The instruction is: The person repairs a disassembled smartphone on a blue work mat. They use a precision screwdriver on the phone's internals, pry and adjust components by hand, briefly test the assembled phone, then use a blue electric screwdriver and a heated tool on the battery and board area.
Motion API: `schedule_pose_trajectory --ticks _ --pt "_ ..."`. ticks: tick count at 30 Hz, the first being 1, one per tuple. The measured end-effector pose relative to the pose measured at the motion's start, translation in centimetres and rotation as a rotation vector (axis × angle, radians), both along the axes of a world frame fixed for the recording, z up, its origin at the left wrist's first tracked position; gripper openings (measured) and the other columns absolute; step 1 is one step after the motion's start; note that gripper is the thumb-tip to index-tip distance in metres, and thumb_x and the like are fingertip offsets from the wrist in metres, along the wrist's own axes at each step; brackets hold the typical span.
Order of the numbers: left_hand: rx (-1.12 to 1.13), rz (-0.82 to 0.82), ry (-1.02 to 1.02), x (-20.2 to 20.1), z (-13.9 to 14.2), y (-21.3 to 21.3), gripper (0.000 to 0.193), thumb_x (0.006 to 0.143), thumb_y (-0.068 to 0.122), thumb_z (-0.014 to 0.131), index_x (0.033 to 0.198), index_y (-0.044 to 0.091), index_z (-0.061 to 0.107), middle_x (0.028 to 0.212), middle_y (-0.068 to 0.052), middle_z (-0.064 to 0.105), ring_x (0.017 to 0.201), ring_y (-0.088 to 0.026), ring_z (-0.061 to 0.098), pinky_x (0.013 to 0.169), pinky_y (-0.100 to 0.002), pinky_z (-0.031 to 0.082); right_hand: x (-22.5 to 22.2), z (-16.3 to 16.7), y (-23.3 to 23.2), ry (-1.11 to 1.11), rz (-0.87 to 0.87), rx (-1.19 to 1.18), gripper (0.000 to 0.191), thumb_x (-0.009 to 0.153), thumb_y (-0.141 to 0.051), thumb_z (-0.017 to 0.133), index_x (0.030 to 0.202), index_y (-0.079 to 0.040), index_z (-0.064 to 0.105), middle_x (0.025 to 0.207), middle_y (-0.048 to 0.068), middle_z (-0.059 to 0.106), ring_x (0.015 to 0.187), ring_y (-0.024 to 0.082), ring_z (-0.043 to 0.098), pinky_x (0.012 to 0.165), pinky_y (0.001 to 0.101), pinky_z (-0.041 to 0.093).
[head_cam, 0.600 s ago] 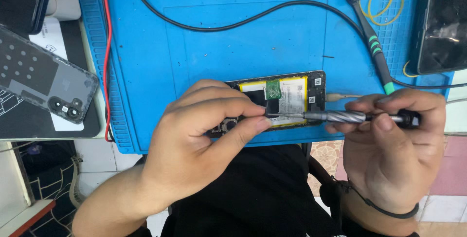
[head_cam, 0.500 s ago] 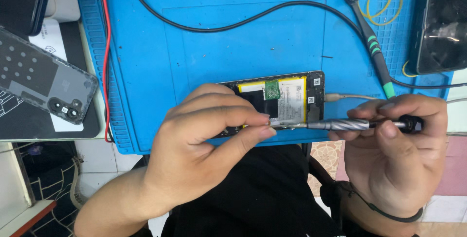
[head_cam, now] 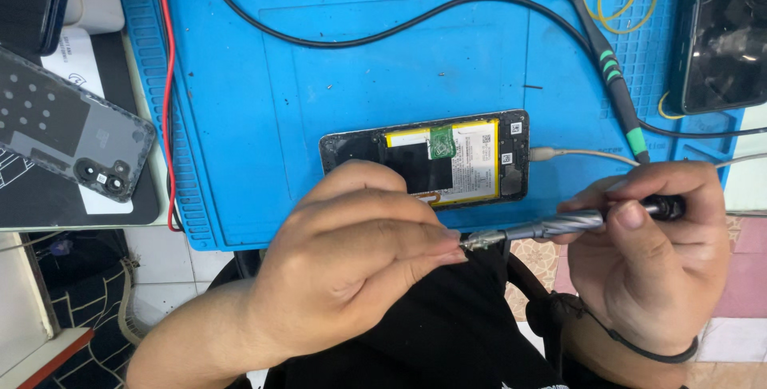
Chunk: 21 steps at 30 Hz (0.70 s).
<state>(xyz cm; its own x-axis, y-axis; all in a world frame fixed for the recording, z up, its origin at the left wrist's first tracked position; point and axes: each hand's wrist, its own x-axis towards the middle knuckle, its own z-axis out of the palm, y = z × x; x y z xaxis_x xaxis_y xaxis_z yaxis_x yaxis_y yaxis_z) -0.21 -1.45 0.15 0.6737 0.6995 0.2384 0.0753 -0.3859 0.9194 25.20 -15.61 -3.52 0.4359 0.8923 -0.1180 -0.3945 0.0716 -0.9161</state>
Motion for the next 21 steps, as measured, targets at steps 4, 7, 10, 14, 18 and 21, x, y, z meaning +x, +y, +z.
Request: schedule_pose_trajectory --ticks 4,7,10,14,18,21 --pt "0.070 -0.020 -0.040 0.6 0.2 0.2 0.023 0.086 0.012 0.088 0.104 0.004 0.076 0.102 -0.008 0.074 0.097 -0.026 0.067 0.084 -0.035 0.057 0.2 0.3 -0.1 0.086 0.042 0.043 0.018 0.117 -0.003 0.060 0.106 0.007 0.050 0.090 0.026 0.068 0.076 0.031 0.073 0.078 0.0470 0.064" --pt "0.114 -0.007 -0.026 1.1 0.7 0.4 0.035 0.077 0.015 0.090 0.105 0.002 0.075 0.098 -0.009 0.074 0.092 -0.028 0.066 0.078 -0.035 0.056 0.6 0.0 -1.1 0.048 0.026 0.041 0.020 0.113 -0.006 0.062 0.104 0.005 0.049 0.087 0.027 0.068 0.074 0.030 0.072 0.073 0.0466 0.064" --pt "0.207 0.066 0.057 1.4 1.0 0.4 0.054 0.073 0.026 0.092 0.115 0.000 0.071 0.107 -0.011 0.071 0.096 -0.031 0.060 0.082 -0.038 0.053 1.3 0.0 -2.1 -0.330 -0.035 0.011 0.018 0.110 -0.013 0.061 0.107 0.002 0.052 0.094 0.023 0.067 0.077 0.026 0.071 0.080 0.0412 0.062" --pt "0.297 -0.007 0.208 2.1 0.7 -0.2 0.055 0.081 0.030 0.089 0.126 0.005 0.068 0.128 -0.012 0.061 0.115 -0.033 0.053 0.099 -0.043 0.050 4.5 4.2 -1.8 -1.086 0.107 -0.298 0.020 0.111 -0.008 0.051 0.118 0.008 0.059 0.104 0.024 0.069 0.088 0.024 0.069 0.090 0.0311 0.056" --pt "0.350 -0.141 0.285 3.9 -1.1 -1.2 0.061 0.081 0.036 0.085 0.131 0.006 0.067 0.136 -0.019 0.050 0.127 -0.040 0.044 0.109 -0.053 0.042 5.4 7.8 0.2 -1.427 0.478 -0.408 0.026 0.091 -0.004 0.064 0.113 0.009 0.068 0.108 0.025 0.072 0.075 0.022 0.068 0.068 0.0291 0.053" --pt "0.382 -0.129 0.350 4.8 -2.1 -1.9 0.066 0.076 0.037 0.084 0.134 0.009 0.066 0.137 -0.021 0.047 0.130 -0.040 0.041 0.111 -0.056 0.038 4.6 8.1 2.5 -1.426 0.509 -0.514 0.021 0.086 -0.001 0.070 0.105 0.008 0.070 0.089 0.019 0.074 0.076 0.022 0.075 0.069 0.0313 0.057"
